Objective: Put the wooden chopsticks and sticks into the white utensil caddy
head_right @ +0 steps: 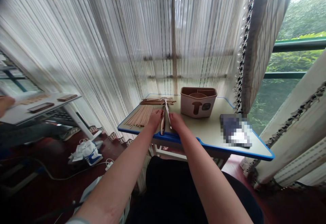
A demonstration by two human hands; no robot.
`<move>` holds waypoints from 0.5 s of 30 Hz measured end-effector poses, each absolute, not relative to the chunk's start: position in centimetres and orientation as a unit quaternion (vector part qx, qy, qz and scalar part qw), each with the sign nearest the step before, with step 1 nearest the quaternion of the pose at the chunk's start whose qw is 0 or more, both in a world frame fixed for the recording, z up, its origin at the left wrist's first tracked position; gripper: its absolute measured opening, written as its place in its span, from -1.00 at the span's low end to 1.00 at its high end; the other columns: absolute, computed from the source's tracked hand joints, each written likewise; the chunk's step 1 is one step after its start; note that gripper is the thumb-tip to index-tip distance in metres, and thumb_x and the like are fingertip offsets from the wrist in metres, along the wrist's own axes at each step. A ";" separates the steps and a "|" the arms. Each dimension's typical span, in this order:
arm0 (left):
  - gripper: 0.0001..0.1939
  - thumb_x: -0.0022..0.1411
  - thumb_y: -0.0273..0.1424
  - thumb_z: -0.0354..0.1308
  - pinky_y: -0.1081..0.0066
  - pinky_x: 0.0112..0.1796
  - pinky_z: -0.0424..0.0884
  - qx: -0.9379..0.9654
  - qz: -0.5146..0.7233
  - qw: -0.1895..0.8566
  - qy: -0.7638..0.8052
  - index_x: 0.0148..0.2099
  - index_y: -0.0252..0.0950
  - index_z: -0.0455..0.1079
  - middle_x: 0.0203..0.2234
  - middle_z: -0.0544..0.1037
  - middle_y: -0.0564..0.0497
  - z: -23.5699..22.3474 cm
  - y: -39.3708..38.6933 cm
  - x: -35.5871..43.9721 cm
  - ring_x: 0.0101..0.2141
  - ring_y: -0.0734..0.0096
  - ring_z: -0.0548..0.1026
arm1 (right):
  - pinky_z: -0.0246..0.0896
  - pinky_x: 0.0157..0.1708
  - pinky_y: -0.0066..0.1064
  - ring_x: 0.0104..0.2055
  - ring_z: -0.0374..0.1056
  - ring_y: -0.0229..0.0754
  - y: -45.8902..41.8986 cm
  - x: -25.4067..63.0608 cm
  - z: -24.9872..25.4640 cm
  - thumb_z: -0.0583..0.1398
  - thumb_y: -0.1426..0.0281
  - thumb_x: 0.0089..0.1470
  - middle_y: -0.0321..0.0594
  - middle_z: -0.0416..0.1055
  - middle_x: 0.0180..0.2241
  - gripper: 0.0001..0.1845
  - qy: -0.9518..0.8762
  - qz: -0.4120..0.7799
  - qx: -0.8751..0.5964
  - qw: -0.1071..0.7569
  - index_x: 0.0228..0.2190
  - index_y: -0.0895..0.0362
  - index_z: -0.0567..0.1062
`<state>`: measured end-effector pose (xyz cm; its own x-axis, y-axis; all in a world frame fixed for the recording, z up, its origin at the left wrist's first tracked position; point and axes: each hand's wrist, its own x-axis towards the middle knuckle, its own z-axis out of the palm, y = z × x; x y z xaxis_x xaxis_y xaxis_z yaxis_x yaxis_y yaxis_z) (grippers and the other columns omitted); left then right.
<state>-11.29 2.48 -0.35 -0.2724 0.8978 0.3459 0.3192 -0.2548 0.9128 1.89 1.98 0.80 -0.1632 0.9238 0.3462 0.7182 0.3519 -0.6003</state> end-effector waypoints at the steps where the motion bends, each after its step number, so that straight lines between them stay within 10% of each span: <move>1: -0.76 0.17 -0.31 -0.01 0.39 -0.21 0.36 0.560 0.562 0.244 0.557 -0.27 -0.35 0.41 -0.34 0.53 -0.08 -0.3 2.4 -11.4 -0.28 0.38 0.46 | 0.04 -0.42 -0.39 -0.39 0.31 -0.14 1.9 1.9 0.8 -0.10 0.24 0.17 -0.07 0.43 -0.45 -0.55 -0.741 0.152 -0.553 0.350 -0.52 0.17 0.44; 15: -0.71 0.11 -0.40 0.08 0.38 -0.21 0.35 0.585 0.523 0.232 0.575 -0.11 -0.39 0.38 -0.22 0.52 -0.17 0.7 1.4 -11.4 -0.25 0.33 0.48 | -0.03 -0.53 -0.47 -0.54 0.25 -0.26 0.7 2.2 1.2 0.10 0.25 -0.03 -0.26 0.37 -0.59 -0.79 -0.694 0.158 -0.552 0.433 -0.50 0.15 0.39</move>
